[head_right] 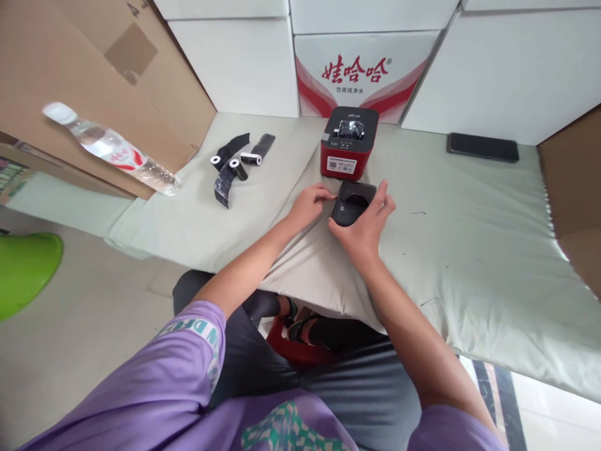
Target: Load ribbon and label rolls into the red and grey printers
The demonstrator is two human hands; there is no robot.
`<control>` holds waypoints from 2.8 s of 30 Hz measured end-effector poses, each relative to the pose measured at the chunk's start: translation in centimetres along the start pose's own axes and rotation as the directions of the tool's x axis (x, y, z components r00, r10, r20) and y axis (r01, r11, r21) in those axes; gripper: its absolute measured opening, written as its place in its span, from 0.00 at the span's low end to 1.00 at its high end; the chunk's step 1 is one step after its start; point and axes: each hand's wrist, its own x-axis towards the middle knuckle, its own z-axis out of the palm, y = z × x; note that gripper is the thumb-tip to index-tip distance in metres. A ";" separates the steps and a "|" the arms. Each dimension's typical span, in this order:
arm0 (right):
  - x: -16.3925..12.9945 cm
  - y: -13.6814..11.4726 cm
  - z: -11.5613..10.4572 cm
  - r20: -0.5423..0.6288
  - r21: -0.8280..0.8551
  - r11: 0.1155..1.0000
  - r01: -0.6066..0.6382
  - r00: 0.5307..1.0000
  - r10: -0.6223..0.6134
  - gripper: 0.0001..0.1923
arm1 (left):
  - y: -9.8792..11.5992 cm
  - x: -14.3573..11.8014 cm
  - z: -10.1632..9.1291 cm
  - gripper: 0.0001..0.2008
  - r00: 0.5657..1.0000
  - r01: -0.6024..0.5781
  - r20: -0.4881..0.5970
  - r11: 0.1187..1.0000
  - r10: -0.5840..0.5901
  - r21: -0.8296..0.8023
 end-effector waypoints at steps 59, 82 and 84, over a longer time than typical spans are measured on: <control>-1.4 -0.8 1.6 0.045 0.058 0.998 0.030 0.998 -0.032 0.74 | 6.2 4.7 -3.0 0.06 0.944 -0.207 0.328 0.834 0.034 0.511; -0.9 -0.8 1.6 0.069 0.069 0.997 -0.020 0.998 0.015 0.76 | 3.8 0.8 -15.4 0.12 0.996 0.074 0.056 0.982 -0.065 -0.175; -0.8 -0.9 1.6 0.069 0.061 0.998 -0.022 0.997 0.018 0.76 | 3.0 0.8 -17.4 0.13 0.986 0.163 -0.009 0.976 -0.166 -0.145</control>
